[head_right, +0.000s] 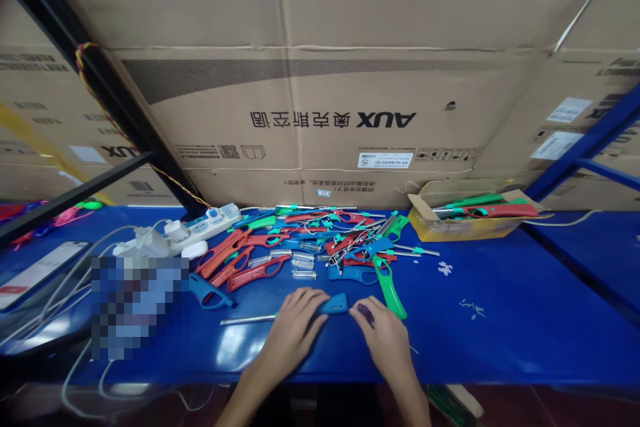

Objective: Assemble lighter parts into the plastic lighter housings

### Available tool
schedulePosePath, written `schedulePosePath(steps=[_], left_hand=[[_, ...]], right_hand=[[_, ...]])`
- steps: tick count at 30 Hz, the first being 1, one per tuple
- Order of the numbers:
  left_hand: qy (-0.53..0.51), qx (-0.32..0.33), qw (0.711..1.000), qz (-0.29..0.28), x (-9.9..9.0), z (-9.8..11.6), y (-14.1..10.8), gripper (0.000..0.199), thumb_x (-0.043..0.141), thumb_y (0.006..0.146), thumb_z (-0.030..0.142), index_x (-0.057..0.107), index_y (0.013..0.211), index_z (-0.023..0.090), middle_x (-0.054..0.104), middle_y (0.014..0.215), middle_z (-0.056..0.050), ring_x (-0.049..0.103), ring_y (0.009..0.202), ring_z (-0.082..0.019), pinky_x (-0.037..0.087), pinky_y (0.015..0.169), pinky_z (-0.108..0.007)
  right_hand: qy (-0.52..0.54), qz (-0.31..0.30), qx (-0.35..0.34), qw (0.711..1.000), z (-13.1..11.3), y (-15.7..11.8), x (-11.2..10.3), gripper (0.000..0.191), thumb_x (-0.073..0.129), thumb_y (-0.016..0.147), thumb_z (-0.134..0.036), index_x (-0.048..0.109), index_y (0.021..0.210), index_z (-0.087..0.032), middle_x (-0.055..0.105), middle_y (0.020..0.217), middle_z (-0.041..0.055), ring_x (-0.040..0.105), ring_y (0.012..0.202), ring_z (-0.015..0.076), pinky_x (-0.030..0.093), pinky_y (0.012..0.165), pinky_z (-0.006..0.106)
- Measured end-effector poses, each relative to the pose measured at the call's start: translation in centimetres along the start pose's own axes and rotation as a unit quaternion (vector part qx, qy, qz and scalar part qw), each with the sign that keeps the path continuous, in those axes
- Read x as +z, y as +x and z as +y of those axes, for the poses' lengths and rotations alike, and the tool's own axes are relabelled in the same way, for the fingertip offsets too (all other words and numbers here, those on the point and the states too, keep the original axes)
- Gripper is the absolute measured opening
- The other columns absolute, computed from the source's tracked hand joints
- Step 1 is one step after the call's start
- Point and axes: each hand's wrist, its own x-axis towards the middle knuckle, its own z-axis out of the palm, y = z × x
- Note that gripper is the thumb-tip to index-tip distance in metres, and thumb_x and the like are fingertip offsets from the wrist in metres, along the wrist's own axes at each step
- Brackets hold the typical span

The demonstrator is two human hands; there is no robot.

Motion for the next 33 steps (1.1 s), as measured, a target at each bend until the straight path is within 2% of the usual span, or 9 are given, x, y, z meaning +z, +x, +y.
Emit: schedulePosePath(steps=[4,8,13,18,33], left_hand=[[-0.002,-0.003,1.000,-0.003,-0.1,0.1,0.0,0.027,0.052,0.100,0.019,0.054,0.127,0.025,0.061,0.125,-0.005,0.052,0.117,-0.023,0.042,0.100,-0.041],[-0.002,-0.003,1.000,-0.003,-0.1,0.0,0.0,0.028,0.053,0.100,0.019,0.053,0.128,0.025,0.061,0.126,-0.004,0.052,0.117,-0.023,0.041,0.100,-0.040],[-0.001,0.000,1.000,-0.001,0.0,-0.2,0.0,0.029,0.053,0.099,0.018,0.053,0.128,0.024,0.061,0.126,-0.005,0.052,0.116,-0.023,0.042,0.100,-0.040],[0.001,0.003,1.000,0.002,0.0,-0.1,0.0,0.029,0.053,0.100,0.018,0.053,0.127,0.024,0.062,0.124,-0.005,0.054,0.115,-0.023,0.043,0.098,-0.040],[-0.001,0.002,1.000,-0.004,0.1,-0.1,0.0,0.030,0.054,0.099,0.017,0.053,0.129,0.024,0.061,0.125,-0.004,0.052,0.117,-0.022,0.042,0.100,-0.040]], right_hand=[[0.004,0.012,-0.004,1.000,0.0,-0.2,0.3,0.030,0.050,0.097,-0.048,0.067,0.082,-0.028,0.070,0.078,-0.0007,0.069,0.069,0.0188,0.047,0.055,0.025],[0.012,0.051,0.003,0.999,-0.2,-0.1,0.4,0.029,0.046,0.099,-0.045,0.066,0.089,-0.026,0.072,0.089,0.0021,0.070,0.075,0.0191,0.049,0.060,0.026],[0.034,0.085,-0.008,0.996,-1.1,0.4,1.4,0.028,0.042,0.102,-0.041,0.063,0.094,-0.023,0.073,0.093,0.0046,0.071,0.085,0.0199,0.052,0.072,0.027],[0.056,0.084,-0.024,0.995,-1.6,0.8,2.3,0.023,0.044,0.101,-0.037,0.061,0.095,-0.022,0.070,0.095,0.0053,0.070,0.087,0.0192,0.052,0.075,0.027],[0.099,0.061,-0.064,0.991,-1.1,0.5,2.1,0.018,0.048,0.099,-0.028,0.064,0.101,-0.022,0.069,0.104,0.0070,0.069,0.095,0.0195,0.054,0.082,0.027]])
